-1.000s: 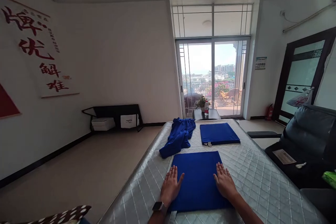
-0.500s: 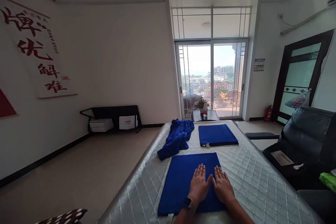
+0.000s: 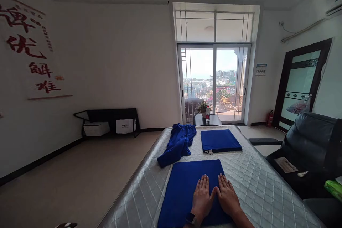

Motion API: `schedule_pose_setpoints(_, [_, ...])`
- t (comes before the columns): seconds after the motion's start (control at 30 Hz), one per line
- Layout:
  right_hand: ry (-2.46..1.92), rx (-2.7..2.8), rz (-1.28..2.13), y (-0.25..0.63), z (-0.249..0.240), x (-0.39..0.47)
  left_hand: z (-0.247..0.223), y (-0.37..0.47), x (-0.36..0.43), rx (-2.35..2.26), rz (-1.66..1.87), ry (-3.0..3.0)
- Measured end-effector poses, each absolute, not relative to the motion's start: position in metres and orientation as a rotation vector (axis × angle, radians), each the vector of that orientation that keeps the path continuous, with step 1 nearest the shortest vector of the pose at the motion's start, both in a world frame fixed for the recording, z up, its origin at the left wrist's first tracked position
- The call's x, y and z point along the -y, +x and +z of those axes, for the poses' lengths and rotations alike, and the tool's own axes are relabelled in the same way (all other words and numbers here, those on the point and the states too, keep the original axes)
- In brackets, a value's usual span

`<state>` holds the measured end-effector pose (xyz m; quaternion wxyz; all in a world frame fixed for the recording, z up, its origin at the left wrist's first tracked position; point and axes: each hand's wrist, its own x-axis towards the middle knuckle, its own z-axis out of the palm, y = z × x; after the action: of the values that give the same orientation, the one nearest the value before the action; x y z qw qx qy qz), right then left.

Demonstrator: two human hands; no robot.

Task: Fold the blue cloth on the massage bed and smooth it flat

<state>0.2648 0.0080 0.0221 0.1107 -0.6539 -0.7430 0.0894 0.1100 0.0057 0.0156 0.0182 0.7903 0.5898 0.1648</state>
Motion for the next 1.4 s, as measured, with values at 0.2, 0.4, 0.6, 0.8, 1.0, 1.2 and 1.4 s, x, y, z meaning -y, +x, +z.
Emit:
schedule_pose_setpoints(0.2, [-1.915, 2.155, 0.292, 0.2639, 0.0246, -0.0063, 0.0195, 0.1112, -0.0062, -1.843, 0.456, 2.435])
schedule_pose_setpoints(0.4, [-1.913, 2.153, 0.317, 0.2646, 0.0245, -0.0077, 0.0227, 0.1129, -0.0078, -1.865, 0.406, 2.386])
schedule_pose_setpoints(0.6, [-1.907, 2.156, 0.301, 0.2653, 0.0243, -0.0075, 0.0242, 0.1129, -0.0073, -1.864, 0.401, 2.418])
schedule_pose_setpoints(0.8, [-1.904, 2.153, 0.295, 0.2653, 0.0243, -0.0068, 0.0223, 0.1137, -0.0082, -1.869, 0.394, 2.427])
schedule_pose_setpoints(1.0, [-1.900, 2.155, 0.289, 0.2652, 0.0250, -0.0063, 0.0188, 0.1140, -0.0104, -1.869, 0.413, 2.439])
schedule_pose_setpoints(1.2, [-1.915, 2.180, 0.264, 0.2655, 0.0203, -0.0099, 0.0182, 0.1133, -0.0109, -1.869, 0.404, 2.449])
schedule_pose_setpoints(1.4, [-1.912, 2.196, 0.246, 0.2670, 0.0167, -0.0128, 0.0189, 0.1107, -0.0087, -1.846, 0.397, 2.435])
